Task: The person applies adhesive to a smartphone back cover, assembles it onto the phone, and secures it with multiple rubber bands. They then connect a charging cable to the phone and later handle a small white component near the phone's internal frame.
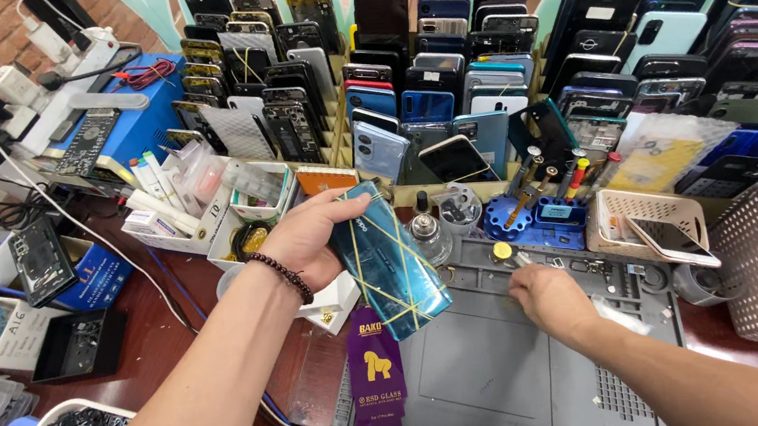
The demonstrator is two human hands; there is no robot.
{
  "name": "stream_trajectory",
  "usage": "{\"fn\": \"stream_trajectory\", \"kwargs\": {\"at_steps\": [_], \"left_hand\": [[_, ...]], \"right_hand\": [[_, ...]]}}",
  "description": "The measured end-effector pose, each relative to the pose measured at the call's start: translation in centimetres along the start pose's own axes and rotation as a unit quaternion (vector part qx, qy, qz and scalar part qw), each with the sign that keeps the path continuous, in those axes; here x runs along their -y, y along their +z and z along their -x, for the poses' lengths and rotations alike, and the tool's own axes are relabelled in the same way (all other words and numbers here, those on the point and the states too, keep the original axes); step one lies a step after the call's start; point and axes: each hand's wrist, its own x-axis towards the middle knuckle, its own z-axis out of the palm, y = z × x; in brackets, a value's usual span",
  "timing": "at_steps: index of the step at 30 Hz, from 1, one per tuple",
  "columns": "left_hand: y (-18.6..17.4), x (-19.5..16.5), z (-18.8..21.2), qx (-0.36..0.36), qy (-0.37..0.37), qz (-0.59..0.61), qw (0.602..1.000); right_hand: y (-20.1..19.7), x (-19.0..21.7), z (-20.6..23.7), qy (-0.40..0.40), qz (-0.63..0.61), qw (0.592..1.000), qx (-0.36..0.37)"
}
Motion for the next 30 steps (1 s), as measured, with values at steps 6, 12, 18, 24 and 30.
{"fn": "stream_trajectory", "kwargs": {"at_steps": [6,12,18,24,30], "left_hand": [[2.9,0.5,-0.5,0.032,-0.011,0.012,0.999],[4.4,0.8,-0.3,0.031,-0.004,0.013,0.999],[4.4,1.3,1.5,-0.034,0.001,0.019,0.999],[4.9,1.9,3.5,-0.117,0.011,0.042,0.992],[4.7,2.4,4.3,-0.153,0.017,0.058,0.986]], "right_hand": [[-1.2,-1.1,1.0,0.007,-0.02,1.0,0.015],[-0.4,-1.2,1.6,0.017,0.015,1.0,0.01],[-0.2,-1.9,1.8,-0.093,0.062,0.992,0.055],[0.6,-2.6,4.2,-0.155,0.048,0.987,0.002],[1.7,-3.2,3.5,-0.137,0.131,0.981,0.027]]}}
